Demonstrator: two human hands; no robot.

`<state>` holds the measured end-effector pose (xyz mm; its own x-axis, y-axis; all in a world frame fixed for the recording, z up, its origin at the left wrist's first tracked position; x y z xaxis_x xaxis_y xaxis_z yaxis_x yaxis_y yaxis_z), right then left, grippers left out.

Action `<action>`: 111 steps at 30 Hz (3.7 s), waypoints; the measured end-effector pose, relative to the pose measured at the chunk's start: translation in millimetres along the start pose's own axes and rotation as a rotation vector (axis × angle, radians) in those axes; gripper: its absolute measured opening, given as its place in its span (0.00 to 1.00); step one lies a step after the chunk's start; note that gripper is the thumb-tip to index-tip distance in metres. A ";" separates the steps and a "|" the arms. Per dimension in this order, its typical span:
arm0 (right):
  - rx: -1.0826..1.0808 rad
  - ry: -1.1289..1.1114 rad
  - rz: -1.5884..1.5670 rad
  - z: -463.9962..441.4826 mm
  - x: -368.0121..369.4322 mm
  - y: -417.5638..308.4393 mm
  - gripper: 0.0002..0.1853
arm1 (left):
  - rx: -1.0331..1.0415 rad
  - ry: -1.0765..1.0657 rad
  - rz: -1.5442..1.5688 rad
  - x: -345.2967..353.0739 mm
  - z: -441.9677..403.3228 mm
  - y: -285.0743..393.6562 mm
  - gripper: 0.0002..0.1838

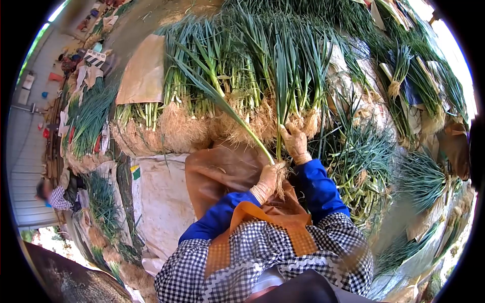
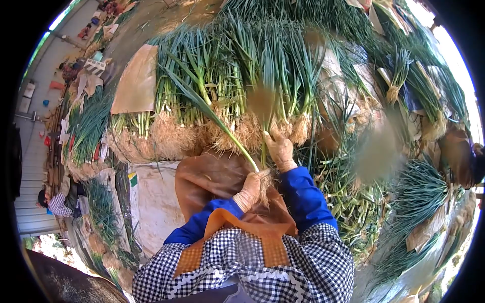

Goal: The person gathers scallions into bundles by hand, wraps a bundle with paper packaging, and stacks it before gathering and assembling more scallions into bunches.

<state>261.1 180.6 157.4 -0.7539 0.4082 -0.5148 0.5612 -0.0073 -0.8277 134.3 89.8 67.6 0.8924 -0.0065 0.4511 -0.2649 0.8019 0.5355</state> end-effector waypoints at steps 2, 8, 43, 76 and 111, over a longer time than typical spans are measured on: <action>-0.027 -0.058 -0.014 17.6 -3.4 -10.8 0.13 | -0.002 0.001 0.046 -7.4 -6.1 -6.4 0.04; 0.717 -0.458 -0.802 104.4 -67.0 10.3 0.10 | 0.068 -0.392 0.386 3.2 -15.5 29.3 0.05; 0.185 -0.374 0.078 6.9 -85.6 104.7 0.15 | -0.002 -0.522 0.473 25.1 25.2 94.9 0.12; 0.798 -0.567 0.958 135.2 -183.3 164.2 0.39 | -0.041 -0.124 -0.167 1.0 -41.3 -18.0 0.14; 0.638 -0.210 -0.321 43.0 2.5 91.5 0.24 | -0.066 -0.187 0.091 11.4 -25.7 -2.0 0.08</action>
<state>295.9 141.7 70.7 -0.9328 0.2966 -0.2045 0.0432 -0.4716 -0.8808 154.4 103.5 53.2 0.7808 -0.0385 0.6236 -0.3112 0.8415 0.4416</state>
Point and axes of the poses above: each hand's wrist, its own z-axis away from the middle knuckle, its own x-axis out of the palm, y = z × x, the point moved 9 cm from there along -z, towards the middle knuckle, and after that the axes turned 8 degrees about -z, right-handed, at the moved point
